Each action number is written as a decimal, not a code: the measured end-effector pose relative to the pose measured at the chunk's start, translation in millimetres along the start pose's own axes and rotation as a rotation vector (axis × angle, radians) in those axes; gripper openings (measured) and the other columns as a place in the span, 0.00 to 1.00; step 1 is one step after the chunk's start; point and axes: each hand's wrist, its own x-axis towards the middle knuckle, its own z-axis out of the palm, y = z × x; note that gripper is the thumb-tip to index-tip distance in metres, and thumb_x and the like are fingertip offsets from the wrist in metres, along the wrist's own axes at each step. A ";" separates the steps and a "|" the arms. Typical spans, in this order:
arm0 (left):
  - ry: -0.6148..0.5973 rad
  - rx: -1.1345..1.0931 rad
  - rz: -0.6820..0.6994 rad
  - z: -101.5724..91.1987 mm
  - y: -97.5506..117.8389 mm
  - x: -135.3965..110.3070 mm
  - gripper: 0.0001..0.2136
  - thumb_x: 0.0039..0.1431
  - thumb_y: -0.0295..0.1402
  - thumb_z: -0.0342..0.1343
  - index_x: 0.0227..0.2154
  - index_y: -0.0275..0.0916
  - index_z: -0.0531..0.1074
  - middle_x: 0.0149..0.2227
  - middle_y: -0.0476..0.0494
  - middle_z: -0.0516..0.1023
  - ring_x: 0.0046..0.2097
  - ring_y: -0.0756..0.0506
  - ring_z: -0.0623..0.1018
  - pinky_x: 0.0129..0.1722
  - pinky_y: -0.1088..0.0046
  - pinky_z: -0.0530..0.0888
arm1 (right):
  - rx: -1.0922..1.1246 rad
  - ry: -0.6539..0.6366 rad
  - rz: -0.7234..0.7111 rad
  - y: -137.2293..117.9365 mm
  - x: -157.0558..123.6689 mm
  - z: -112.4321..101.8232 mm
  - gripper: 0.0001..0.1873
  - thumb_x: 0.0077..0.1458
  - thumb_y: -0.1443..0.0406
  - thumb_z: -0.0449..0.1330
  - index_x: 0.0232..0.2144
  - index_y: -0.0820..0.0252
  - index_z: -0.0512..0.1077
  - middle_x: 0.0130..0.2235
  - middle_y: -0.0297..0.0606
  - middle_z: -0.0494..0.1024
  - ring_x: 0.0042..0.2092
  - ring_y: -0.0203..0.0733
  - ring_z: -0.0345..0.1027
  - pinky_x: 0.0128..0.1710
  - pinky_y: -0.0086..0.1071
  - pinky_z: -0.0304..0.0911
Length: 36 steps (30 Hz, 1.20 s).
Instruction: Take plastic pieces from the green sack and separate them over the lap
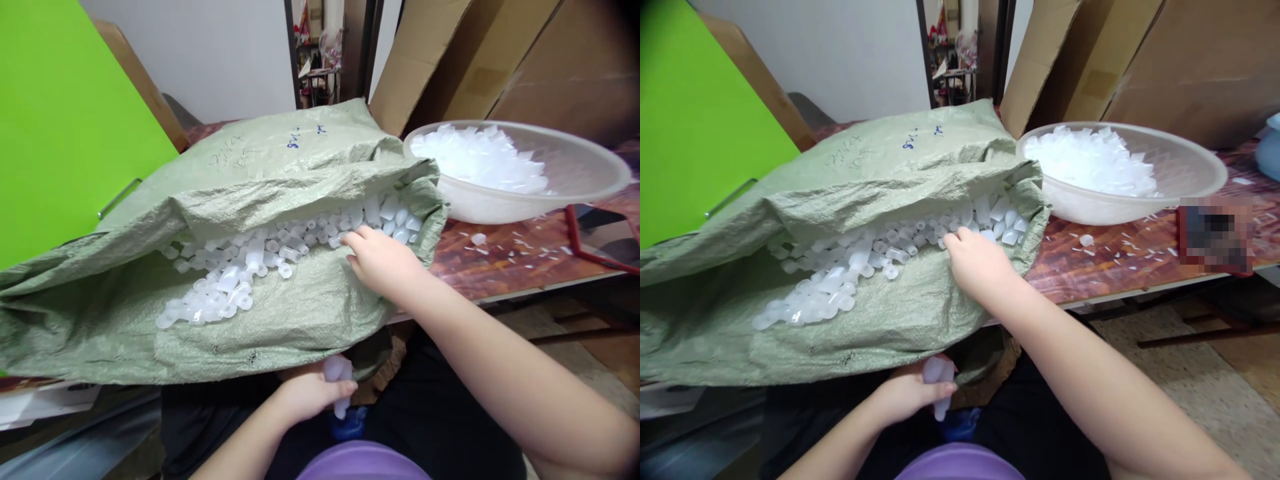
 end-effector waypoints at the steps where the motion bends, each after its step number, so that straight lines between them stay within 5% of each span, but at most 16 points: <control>1: -0.013 -0.141 0.003 3.2 -1.6 -2.1 0.19 0.45 0.46 0.61 0.35 0.37 0.70 0.29 0.46 0.75 0.35 0.44 0.73 0.37 0.69 0.68 | -0.053 -0.016 -0.029 0.7 16.1 3.2 0.14 0.57 0.70 0.49 0.45 0.64 0.67 0.44 0.47 0.71 0.43 0.48 0.68 0.39 0.38 0.64; 4: 0.078 -0.491 -0.014 9.5 -7.4 -8.2 0.24 0.36 0.44 0.67 0.35 0.35 0.70 0.30 0.45 0.76 0.32 0.46 0.74 0.30 0.73 0.68 | -0.080 -0.045 -0.102 -1.4 46.9 13.3 0.13 0.55 0.72 0.48 0.40 0.66 0.69 0.41 0.48 0.71 0.43 0.49 0.67 0.37 0.37 0.65; 8: 0.189 -0.715 -0.062 8.4 -16.7 -13.3 0.20 0.37 0.41 0.67 0.32 0.33 0.71 0.26 0.45 0.76 0.28 0.49 0.74 0.30 0.73 0.69 | -0.068 -0.019 -0.104 -5.7 43.2 12.3 0.11 0.54 0.72 0.49 0.39 0.69 0.69 0.41 0.51 0.70 0.45 0.52 0.66 0.41 0.40 0.64; 13: 0.196 -0.808 -0.091 4.7 -26.5 -12.6 0.19 0.41 0.43 0.64 0.31 0.33 0.71 0.23 0.46 0.74 0.20 0.52 0.69 0.21 0.76 0.61 | 0.299 0.062 -0.237 -8.1 -27.6 3.9 0.23 0.58 0.62 0.52 0.54 0.62 0.59 0.44 0.43 0.71 0.43 0.42 0.67 0.43 0.34 0.65; 16: 0.118 -0.859 -0.085 7.4 -26.1 -11.6 0.20 0.42 0.46 0.63 0.29 0.32 0.71 0.23 0.45 0.74 0.19 0.53 0.67 0.20 0.77 0.60 | 0.567 -0.103 -0.508 -12.7 -83.7 20.2 0.16 0.59 0.64 0.51 0.50 0.56 0.64 0.42 0.39 0.73 0.43 0.36 0.66 0.42 0.28 0.65; 21: 0.038 -0.796 -0.102 12.7 -16.3 -11.2 0.19 0.44 0.46 0.61 0.26 0.32 0.70 0.20 0.49 0.71 0.16 0.56 0.63 0.18 0.78 0.55 | 0.718 -0.166 -0.326 -12.0 -132.2 63.6 0.11 0.58 0.66 0.53 0.45 0.56 0.66 0.41 0.38 0.75 0.43 0.38 0.67 0.43 0.32 0.65; 26: -0.148 -0.797 -0.147 7.7 -12.0 -11.0 0.17 0.44 0.46 0.61 0.27 0.37 0.66 0.16 0.53 0.68 0.14 0.56 0.58 0.16 0.78 0.54 | 0.964 -0.174 -0.244 -3.7 -138.8 71.0 0.10 0.55 0.68 0.55 0.41 0.59 0.67 0.39 0.38 0.76 0.40 0.34 0.70 0.41 0.27 0.66; 30: -0.236 -0.760 -0.205 1.6 -16.1 -10.1 0.16 0.45 0.45 0.59 0.27 0.36 0.67 0.14 0.56 0.64 0.13 0.56 0.55 0.15 0.78 0.53 | 0.743 -0.148 -0.478 -0.9 -143.9 69.8 0.12 0.58 0.71 0.51 0.43 0.59 0.68 0.46 0.40 0.76 0.47 0.35 0.70 0.46 0.27 0.66; 33: -0.108 -0.640 -0.185 -1.4 -17.0 -10.5 0.18 0.45 0.47 0.59 0.24 0.35 0.67 0.15 0.54 0.65 0.14 0.57 0.56 0.15 0.78 0.53 | 0.438 -0.053 -0.654 1.6 -148.3 78.3 0.15 0.61 0.69 0.49 0.49 0.59 0.67 0.51 0.41 0.75 0.49 0.43 0.70 0.46 0.34 0.69; 36: -0.005 -0.481 -0.106 -4.8 -13.4 -11.8 0.19 0.46 0.48 0.59 0.21 0.34 0.67 0.16 0.52 0.66 0.14 0.57 0.56 0.15 0.77 0.50 | 0.429 -0.017 -0.674 4.0 -150.3 94.4 0.15 0.61 0.68 0.50 0.48 0.57 0.69 0.51 0.38 0.75 0.49 0.42 0.71 0.46 0.34 0.69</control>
